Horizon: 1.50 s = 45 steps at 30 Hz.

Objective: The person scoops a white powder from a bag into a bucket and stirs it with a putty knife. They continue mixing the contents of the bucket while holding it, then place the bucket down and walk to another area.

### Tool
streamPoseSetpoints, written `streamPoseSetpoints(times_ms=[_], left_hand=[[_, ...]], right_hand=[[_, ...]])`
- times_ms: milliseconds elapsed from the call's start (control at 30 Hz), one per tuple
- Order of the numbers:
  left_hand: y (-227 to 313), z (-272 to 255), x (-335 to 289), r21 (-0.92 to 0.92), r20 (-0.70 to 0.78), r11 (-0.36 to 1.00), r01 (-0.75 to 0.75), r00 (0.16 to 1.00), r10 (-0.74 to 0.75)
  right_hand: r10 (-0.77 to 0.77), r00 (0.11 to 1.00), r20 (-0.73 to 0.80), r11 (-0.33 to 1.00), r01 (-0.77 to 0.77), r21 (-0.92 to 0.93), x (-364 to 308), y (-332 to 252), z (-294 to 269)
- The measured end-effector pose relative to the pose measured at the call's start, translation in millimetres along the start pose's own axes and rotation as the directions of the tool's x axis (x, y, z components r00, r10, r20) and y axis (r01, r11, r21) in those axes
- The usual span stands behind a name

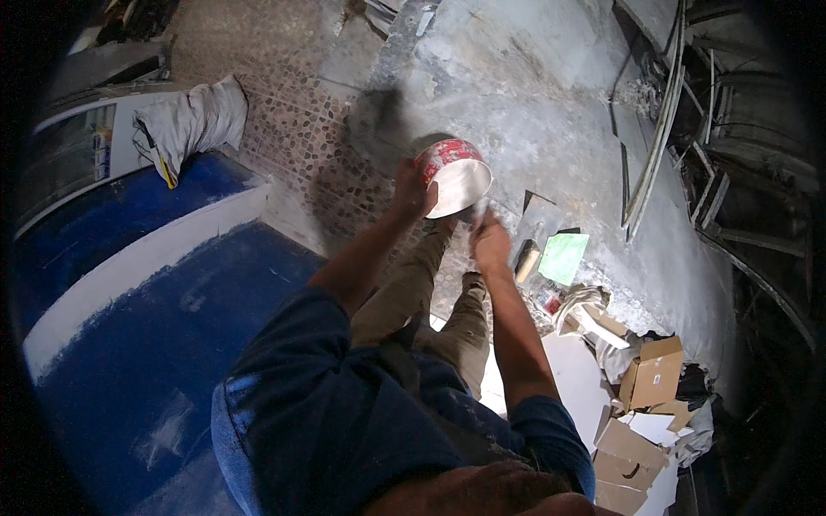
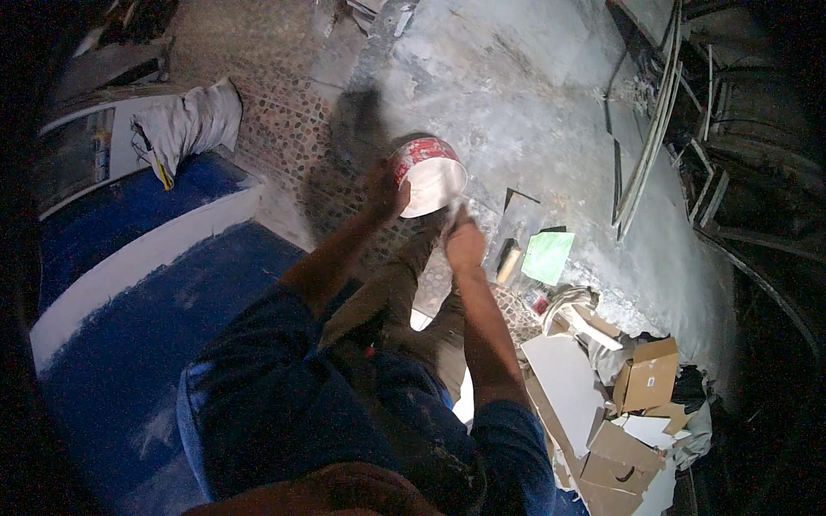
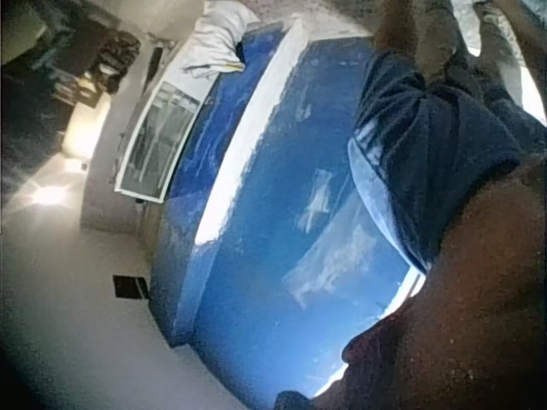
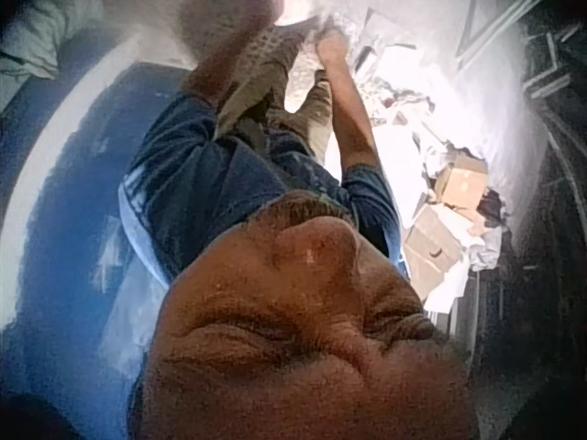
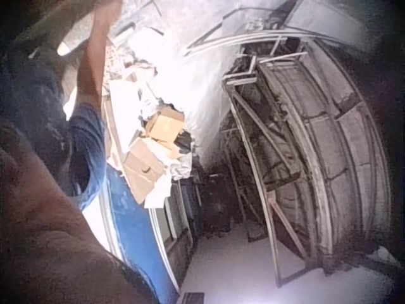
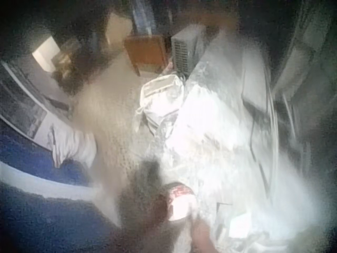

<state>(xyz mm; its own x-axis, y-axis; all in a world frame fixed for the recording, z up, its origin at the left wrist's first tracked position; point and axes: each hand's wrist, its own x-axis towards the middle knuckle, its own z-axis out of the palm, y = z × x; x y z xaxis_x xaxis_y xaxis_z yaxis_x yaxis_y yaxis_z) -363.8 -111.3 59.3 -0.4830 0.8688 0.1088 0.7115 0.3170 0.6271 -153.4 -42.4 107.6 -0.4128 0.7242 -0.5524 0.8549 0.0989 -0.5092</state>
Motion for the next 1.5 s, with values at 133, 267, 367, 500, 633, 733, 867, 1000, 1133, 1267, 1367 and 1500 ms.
streamPoseSetpoints(times_ms=[133,267,367,500,633,733,867,1000,1133,1267,1367,1500], left_hand=[[9.7,4.8,8.7,-0.002,0.011,0.994,0.11,0.994,-0.11],[-1.6,14.8,2.9,-0.022,0.038,0.973,0.228,0.973,-0.228],[-11.7,14.1,-3.4,-0.049,0.031,0.972,0.229,0.973,-0.227],[8.3,10.9,7.6,-0.112,0.019,0.966,0.233,0.973,-0.232],[-12.2,15.2,-4.5,-0.08,0.03,0.984,0.157,0.987,-0.155],[13.1,5.0,3.0,-0.149,-0.037,0.981,0.125,0.991,-0.132],[-11.3,51.4,-24.2,-0.229,-0.053,0.903,0.363,0.922,-0.384],[-31.2,54.2,-40.3,-0.281,0.057,0.897,0.342,0.939,-0.34],[-20.5,13.0,5.7,-0.348,0.172,0.903,0.251,0.964,-0.202],[11.7,-26.7,72.9,-0.059,0.233,0.968,-0.244,0.94,0.251],[38.2,-39.0,106.7,0.022,0.544,0.956,-0.292,0.806,0.234],[43.3,-19.1,110.4,0.079,0.738,0.991,0.106,0.662,-0.13]], right_hand=[[0.037,0.998,0.045,0.96,-0.048,0.276,-5.3,35.6,34.1],[0.036,0.999,0.027,0.982,-0.041,0.185,9.5,34.9,40.3],[0.014,1.0,0.005,1.0,-0.014,0.01,0.5,30.2,9.0],[-0.025,0.999,0.026,0.953,0.016,0.304,-6.0,67.2,78.2],[0.128,0.988,0.084,0.956,-0.146,0.253,-1.9,2.8,14.9],[0.174,0.985,0.003,0.971,-0.172,0.164,-1.7,-5.4,3.4],[0.035,0.999,0.013,0.95,-0.037,0.311,-10.7,0.2,16.4],[0.047,0.998,0.035,0.996,-0.05,0.08,-5.1,10.6,8.3],[-0.014,0.997,0.069,0.995,0.02,-0.099,-1.3,19.2,13.0],[-0.167,0.985,0.046,0.976,0.172,-0.13,2.7,22.2,6.7],[-0.176,0.98,0.09,0.96,0.191,-0.204,10.1,18.6,0.8],[-0.055,0.97,0.239,0.91,0.147,-0.388,19.0,10.4,-19.6]])
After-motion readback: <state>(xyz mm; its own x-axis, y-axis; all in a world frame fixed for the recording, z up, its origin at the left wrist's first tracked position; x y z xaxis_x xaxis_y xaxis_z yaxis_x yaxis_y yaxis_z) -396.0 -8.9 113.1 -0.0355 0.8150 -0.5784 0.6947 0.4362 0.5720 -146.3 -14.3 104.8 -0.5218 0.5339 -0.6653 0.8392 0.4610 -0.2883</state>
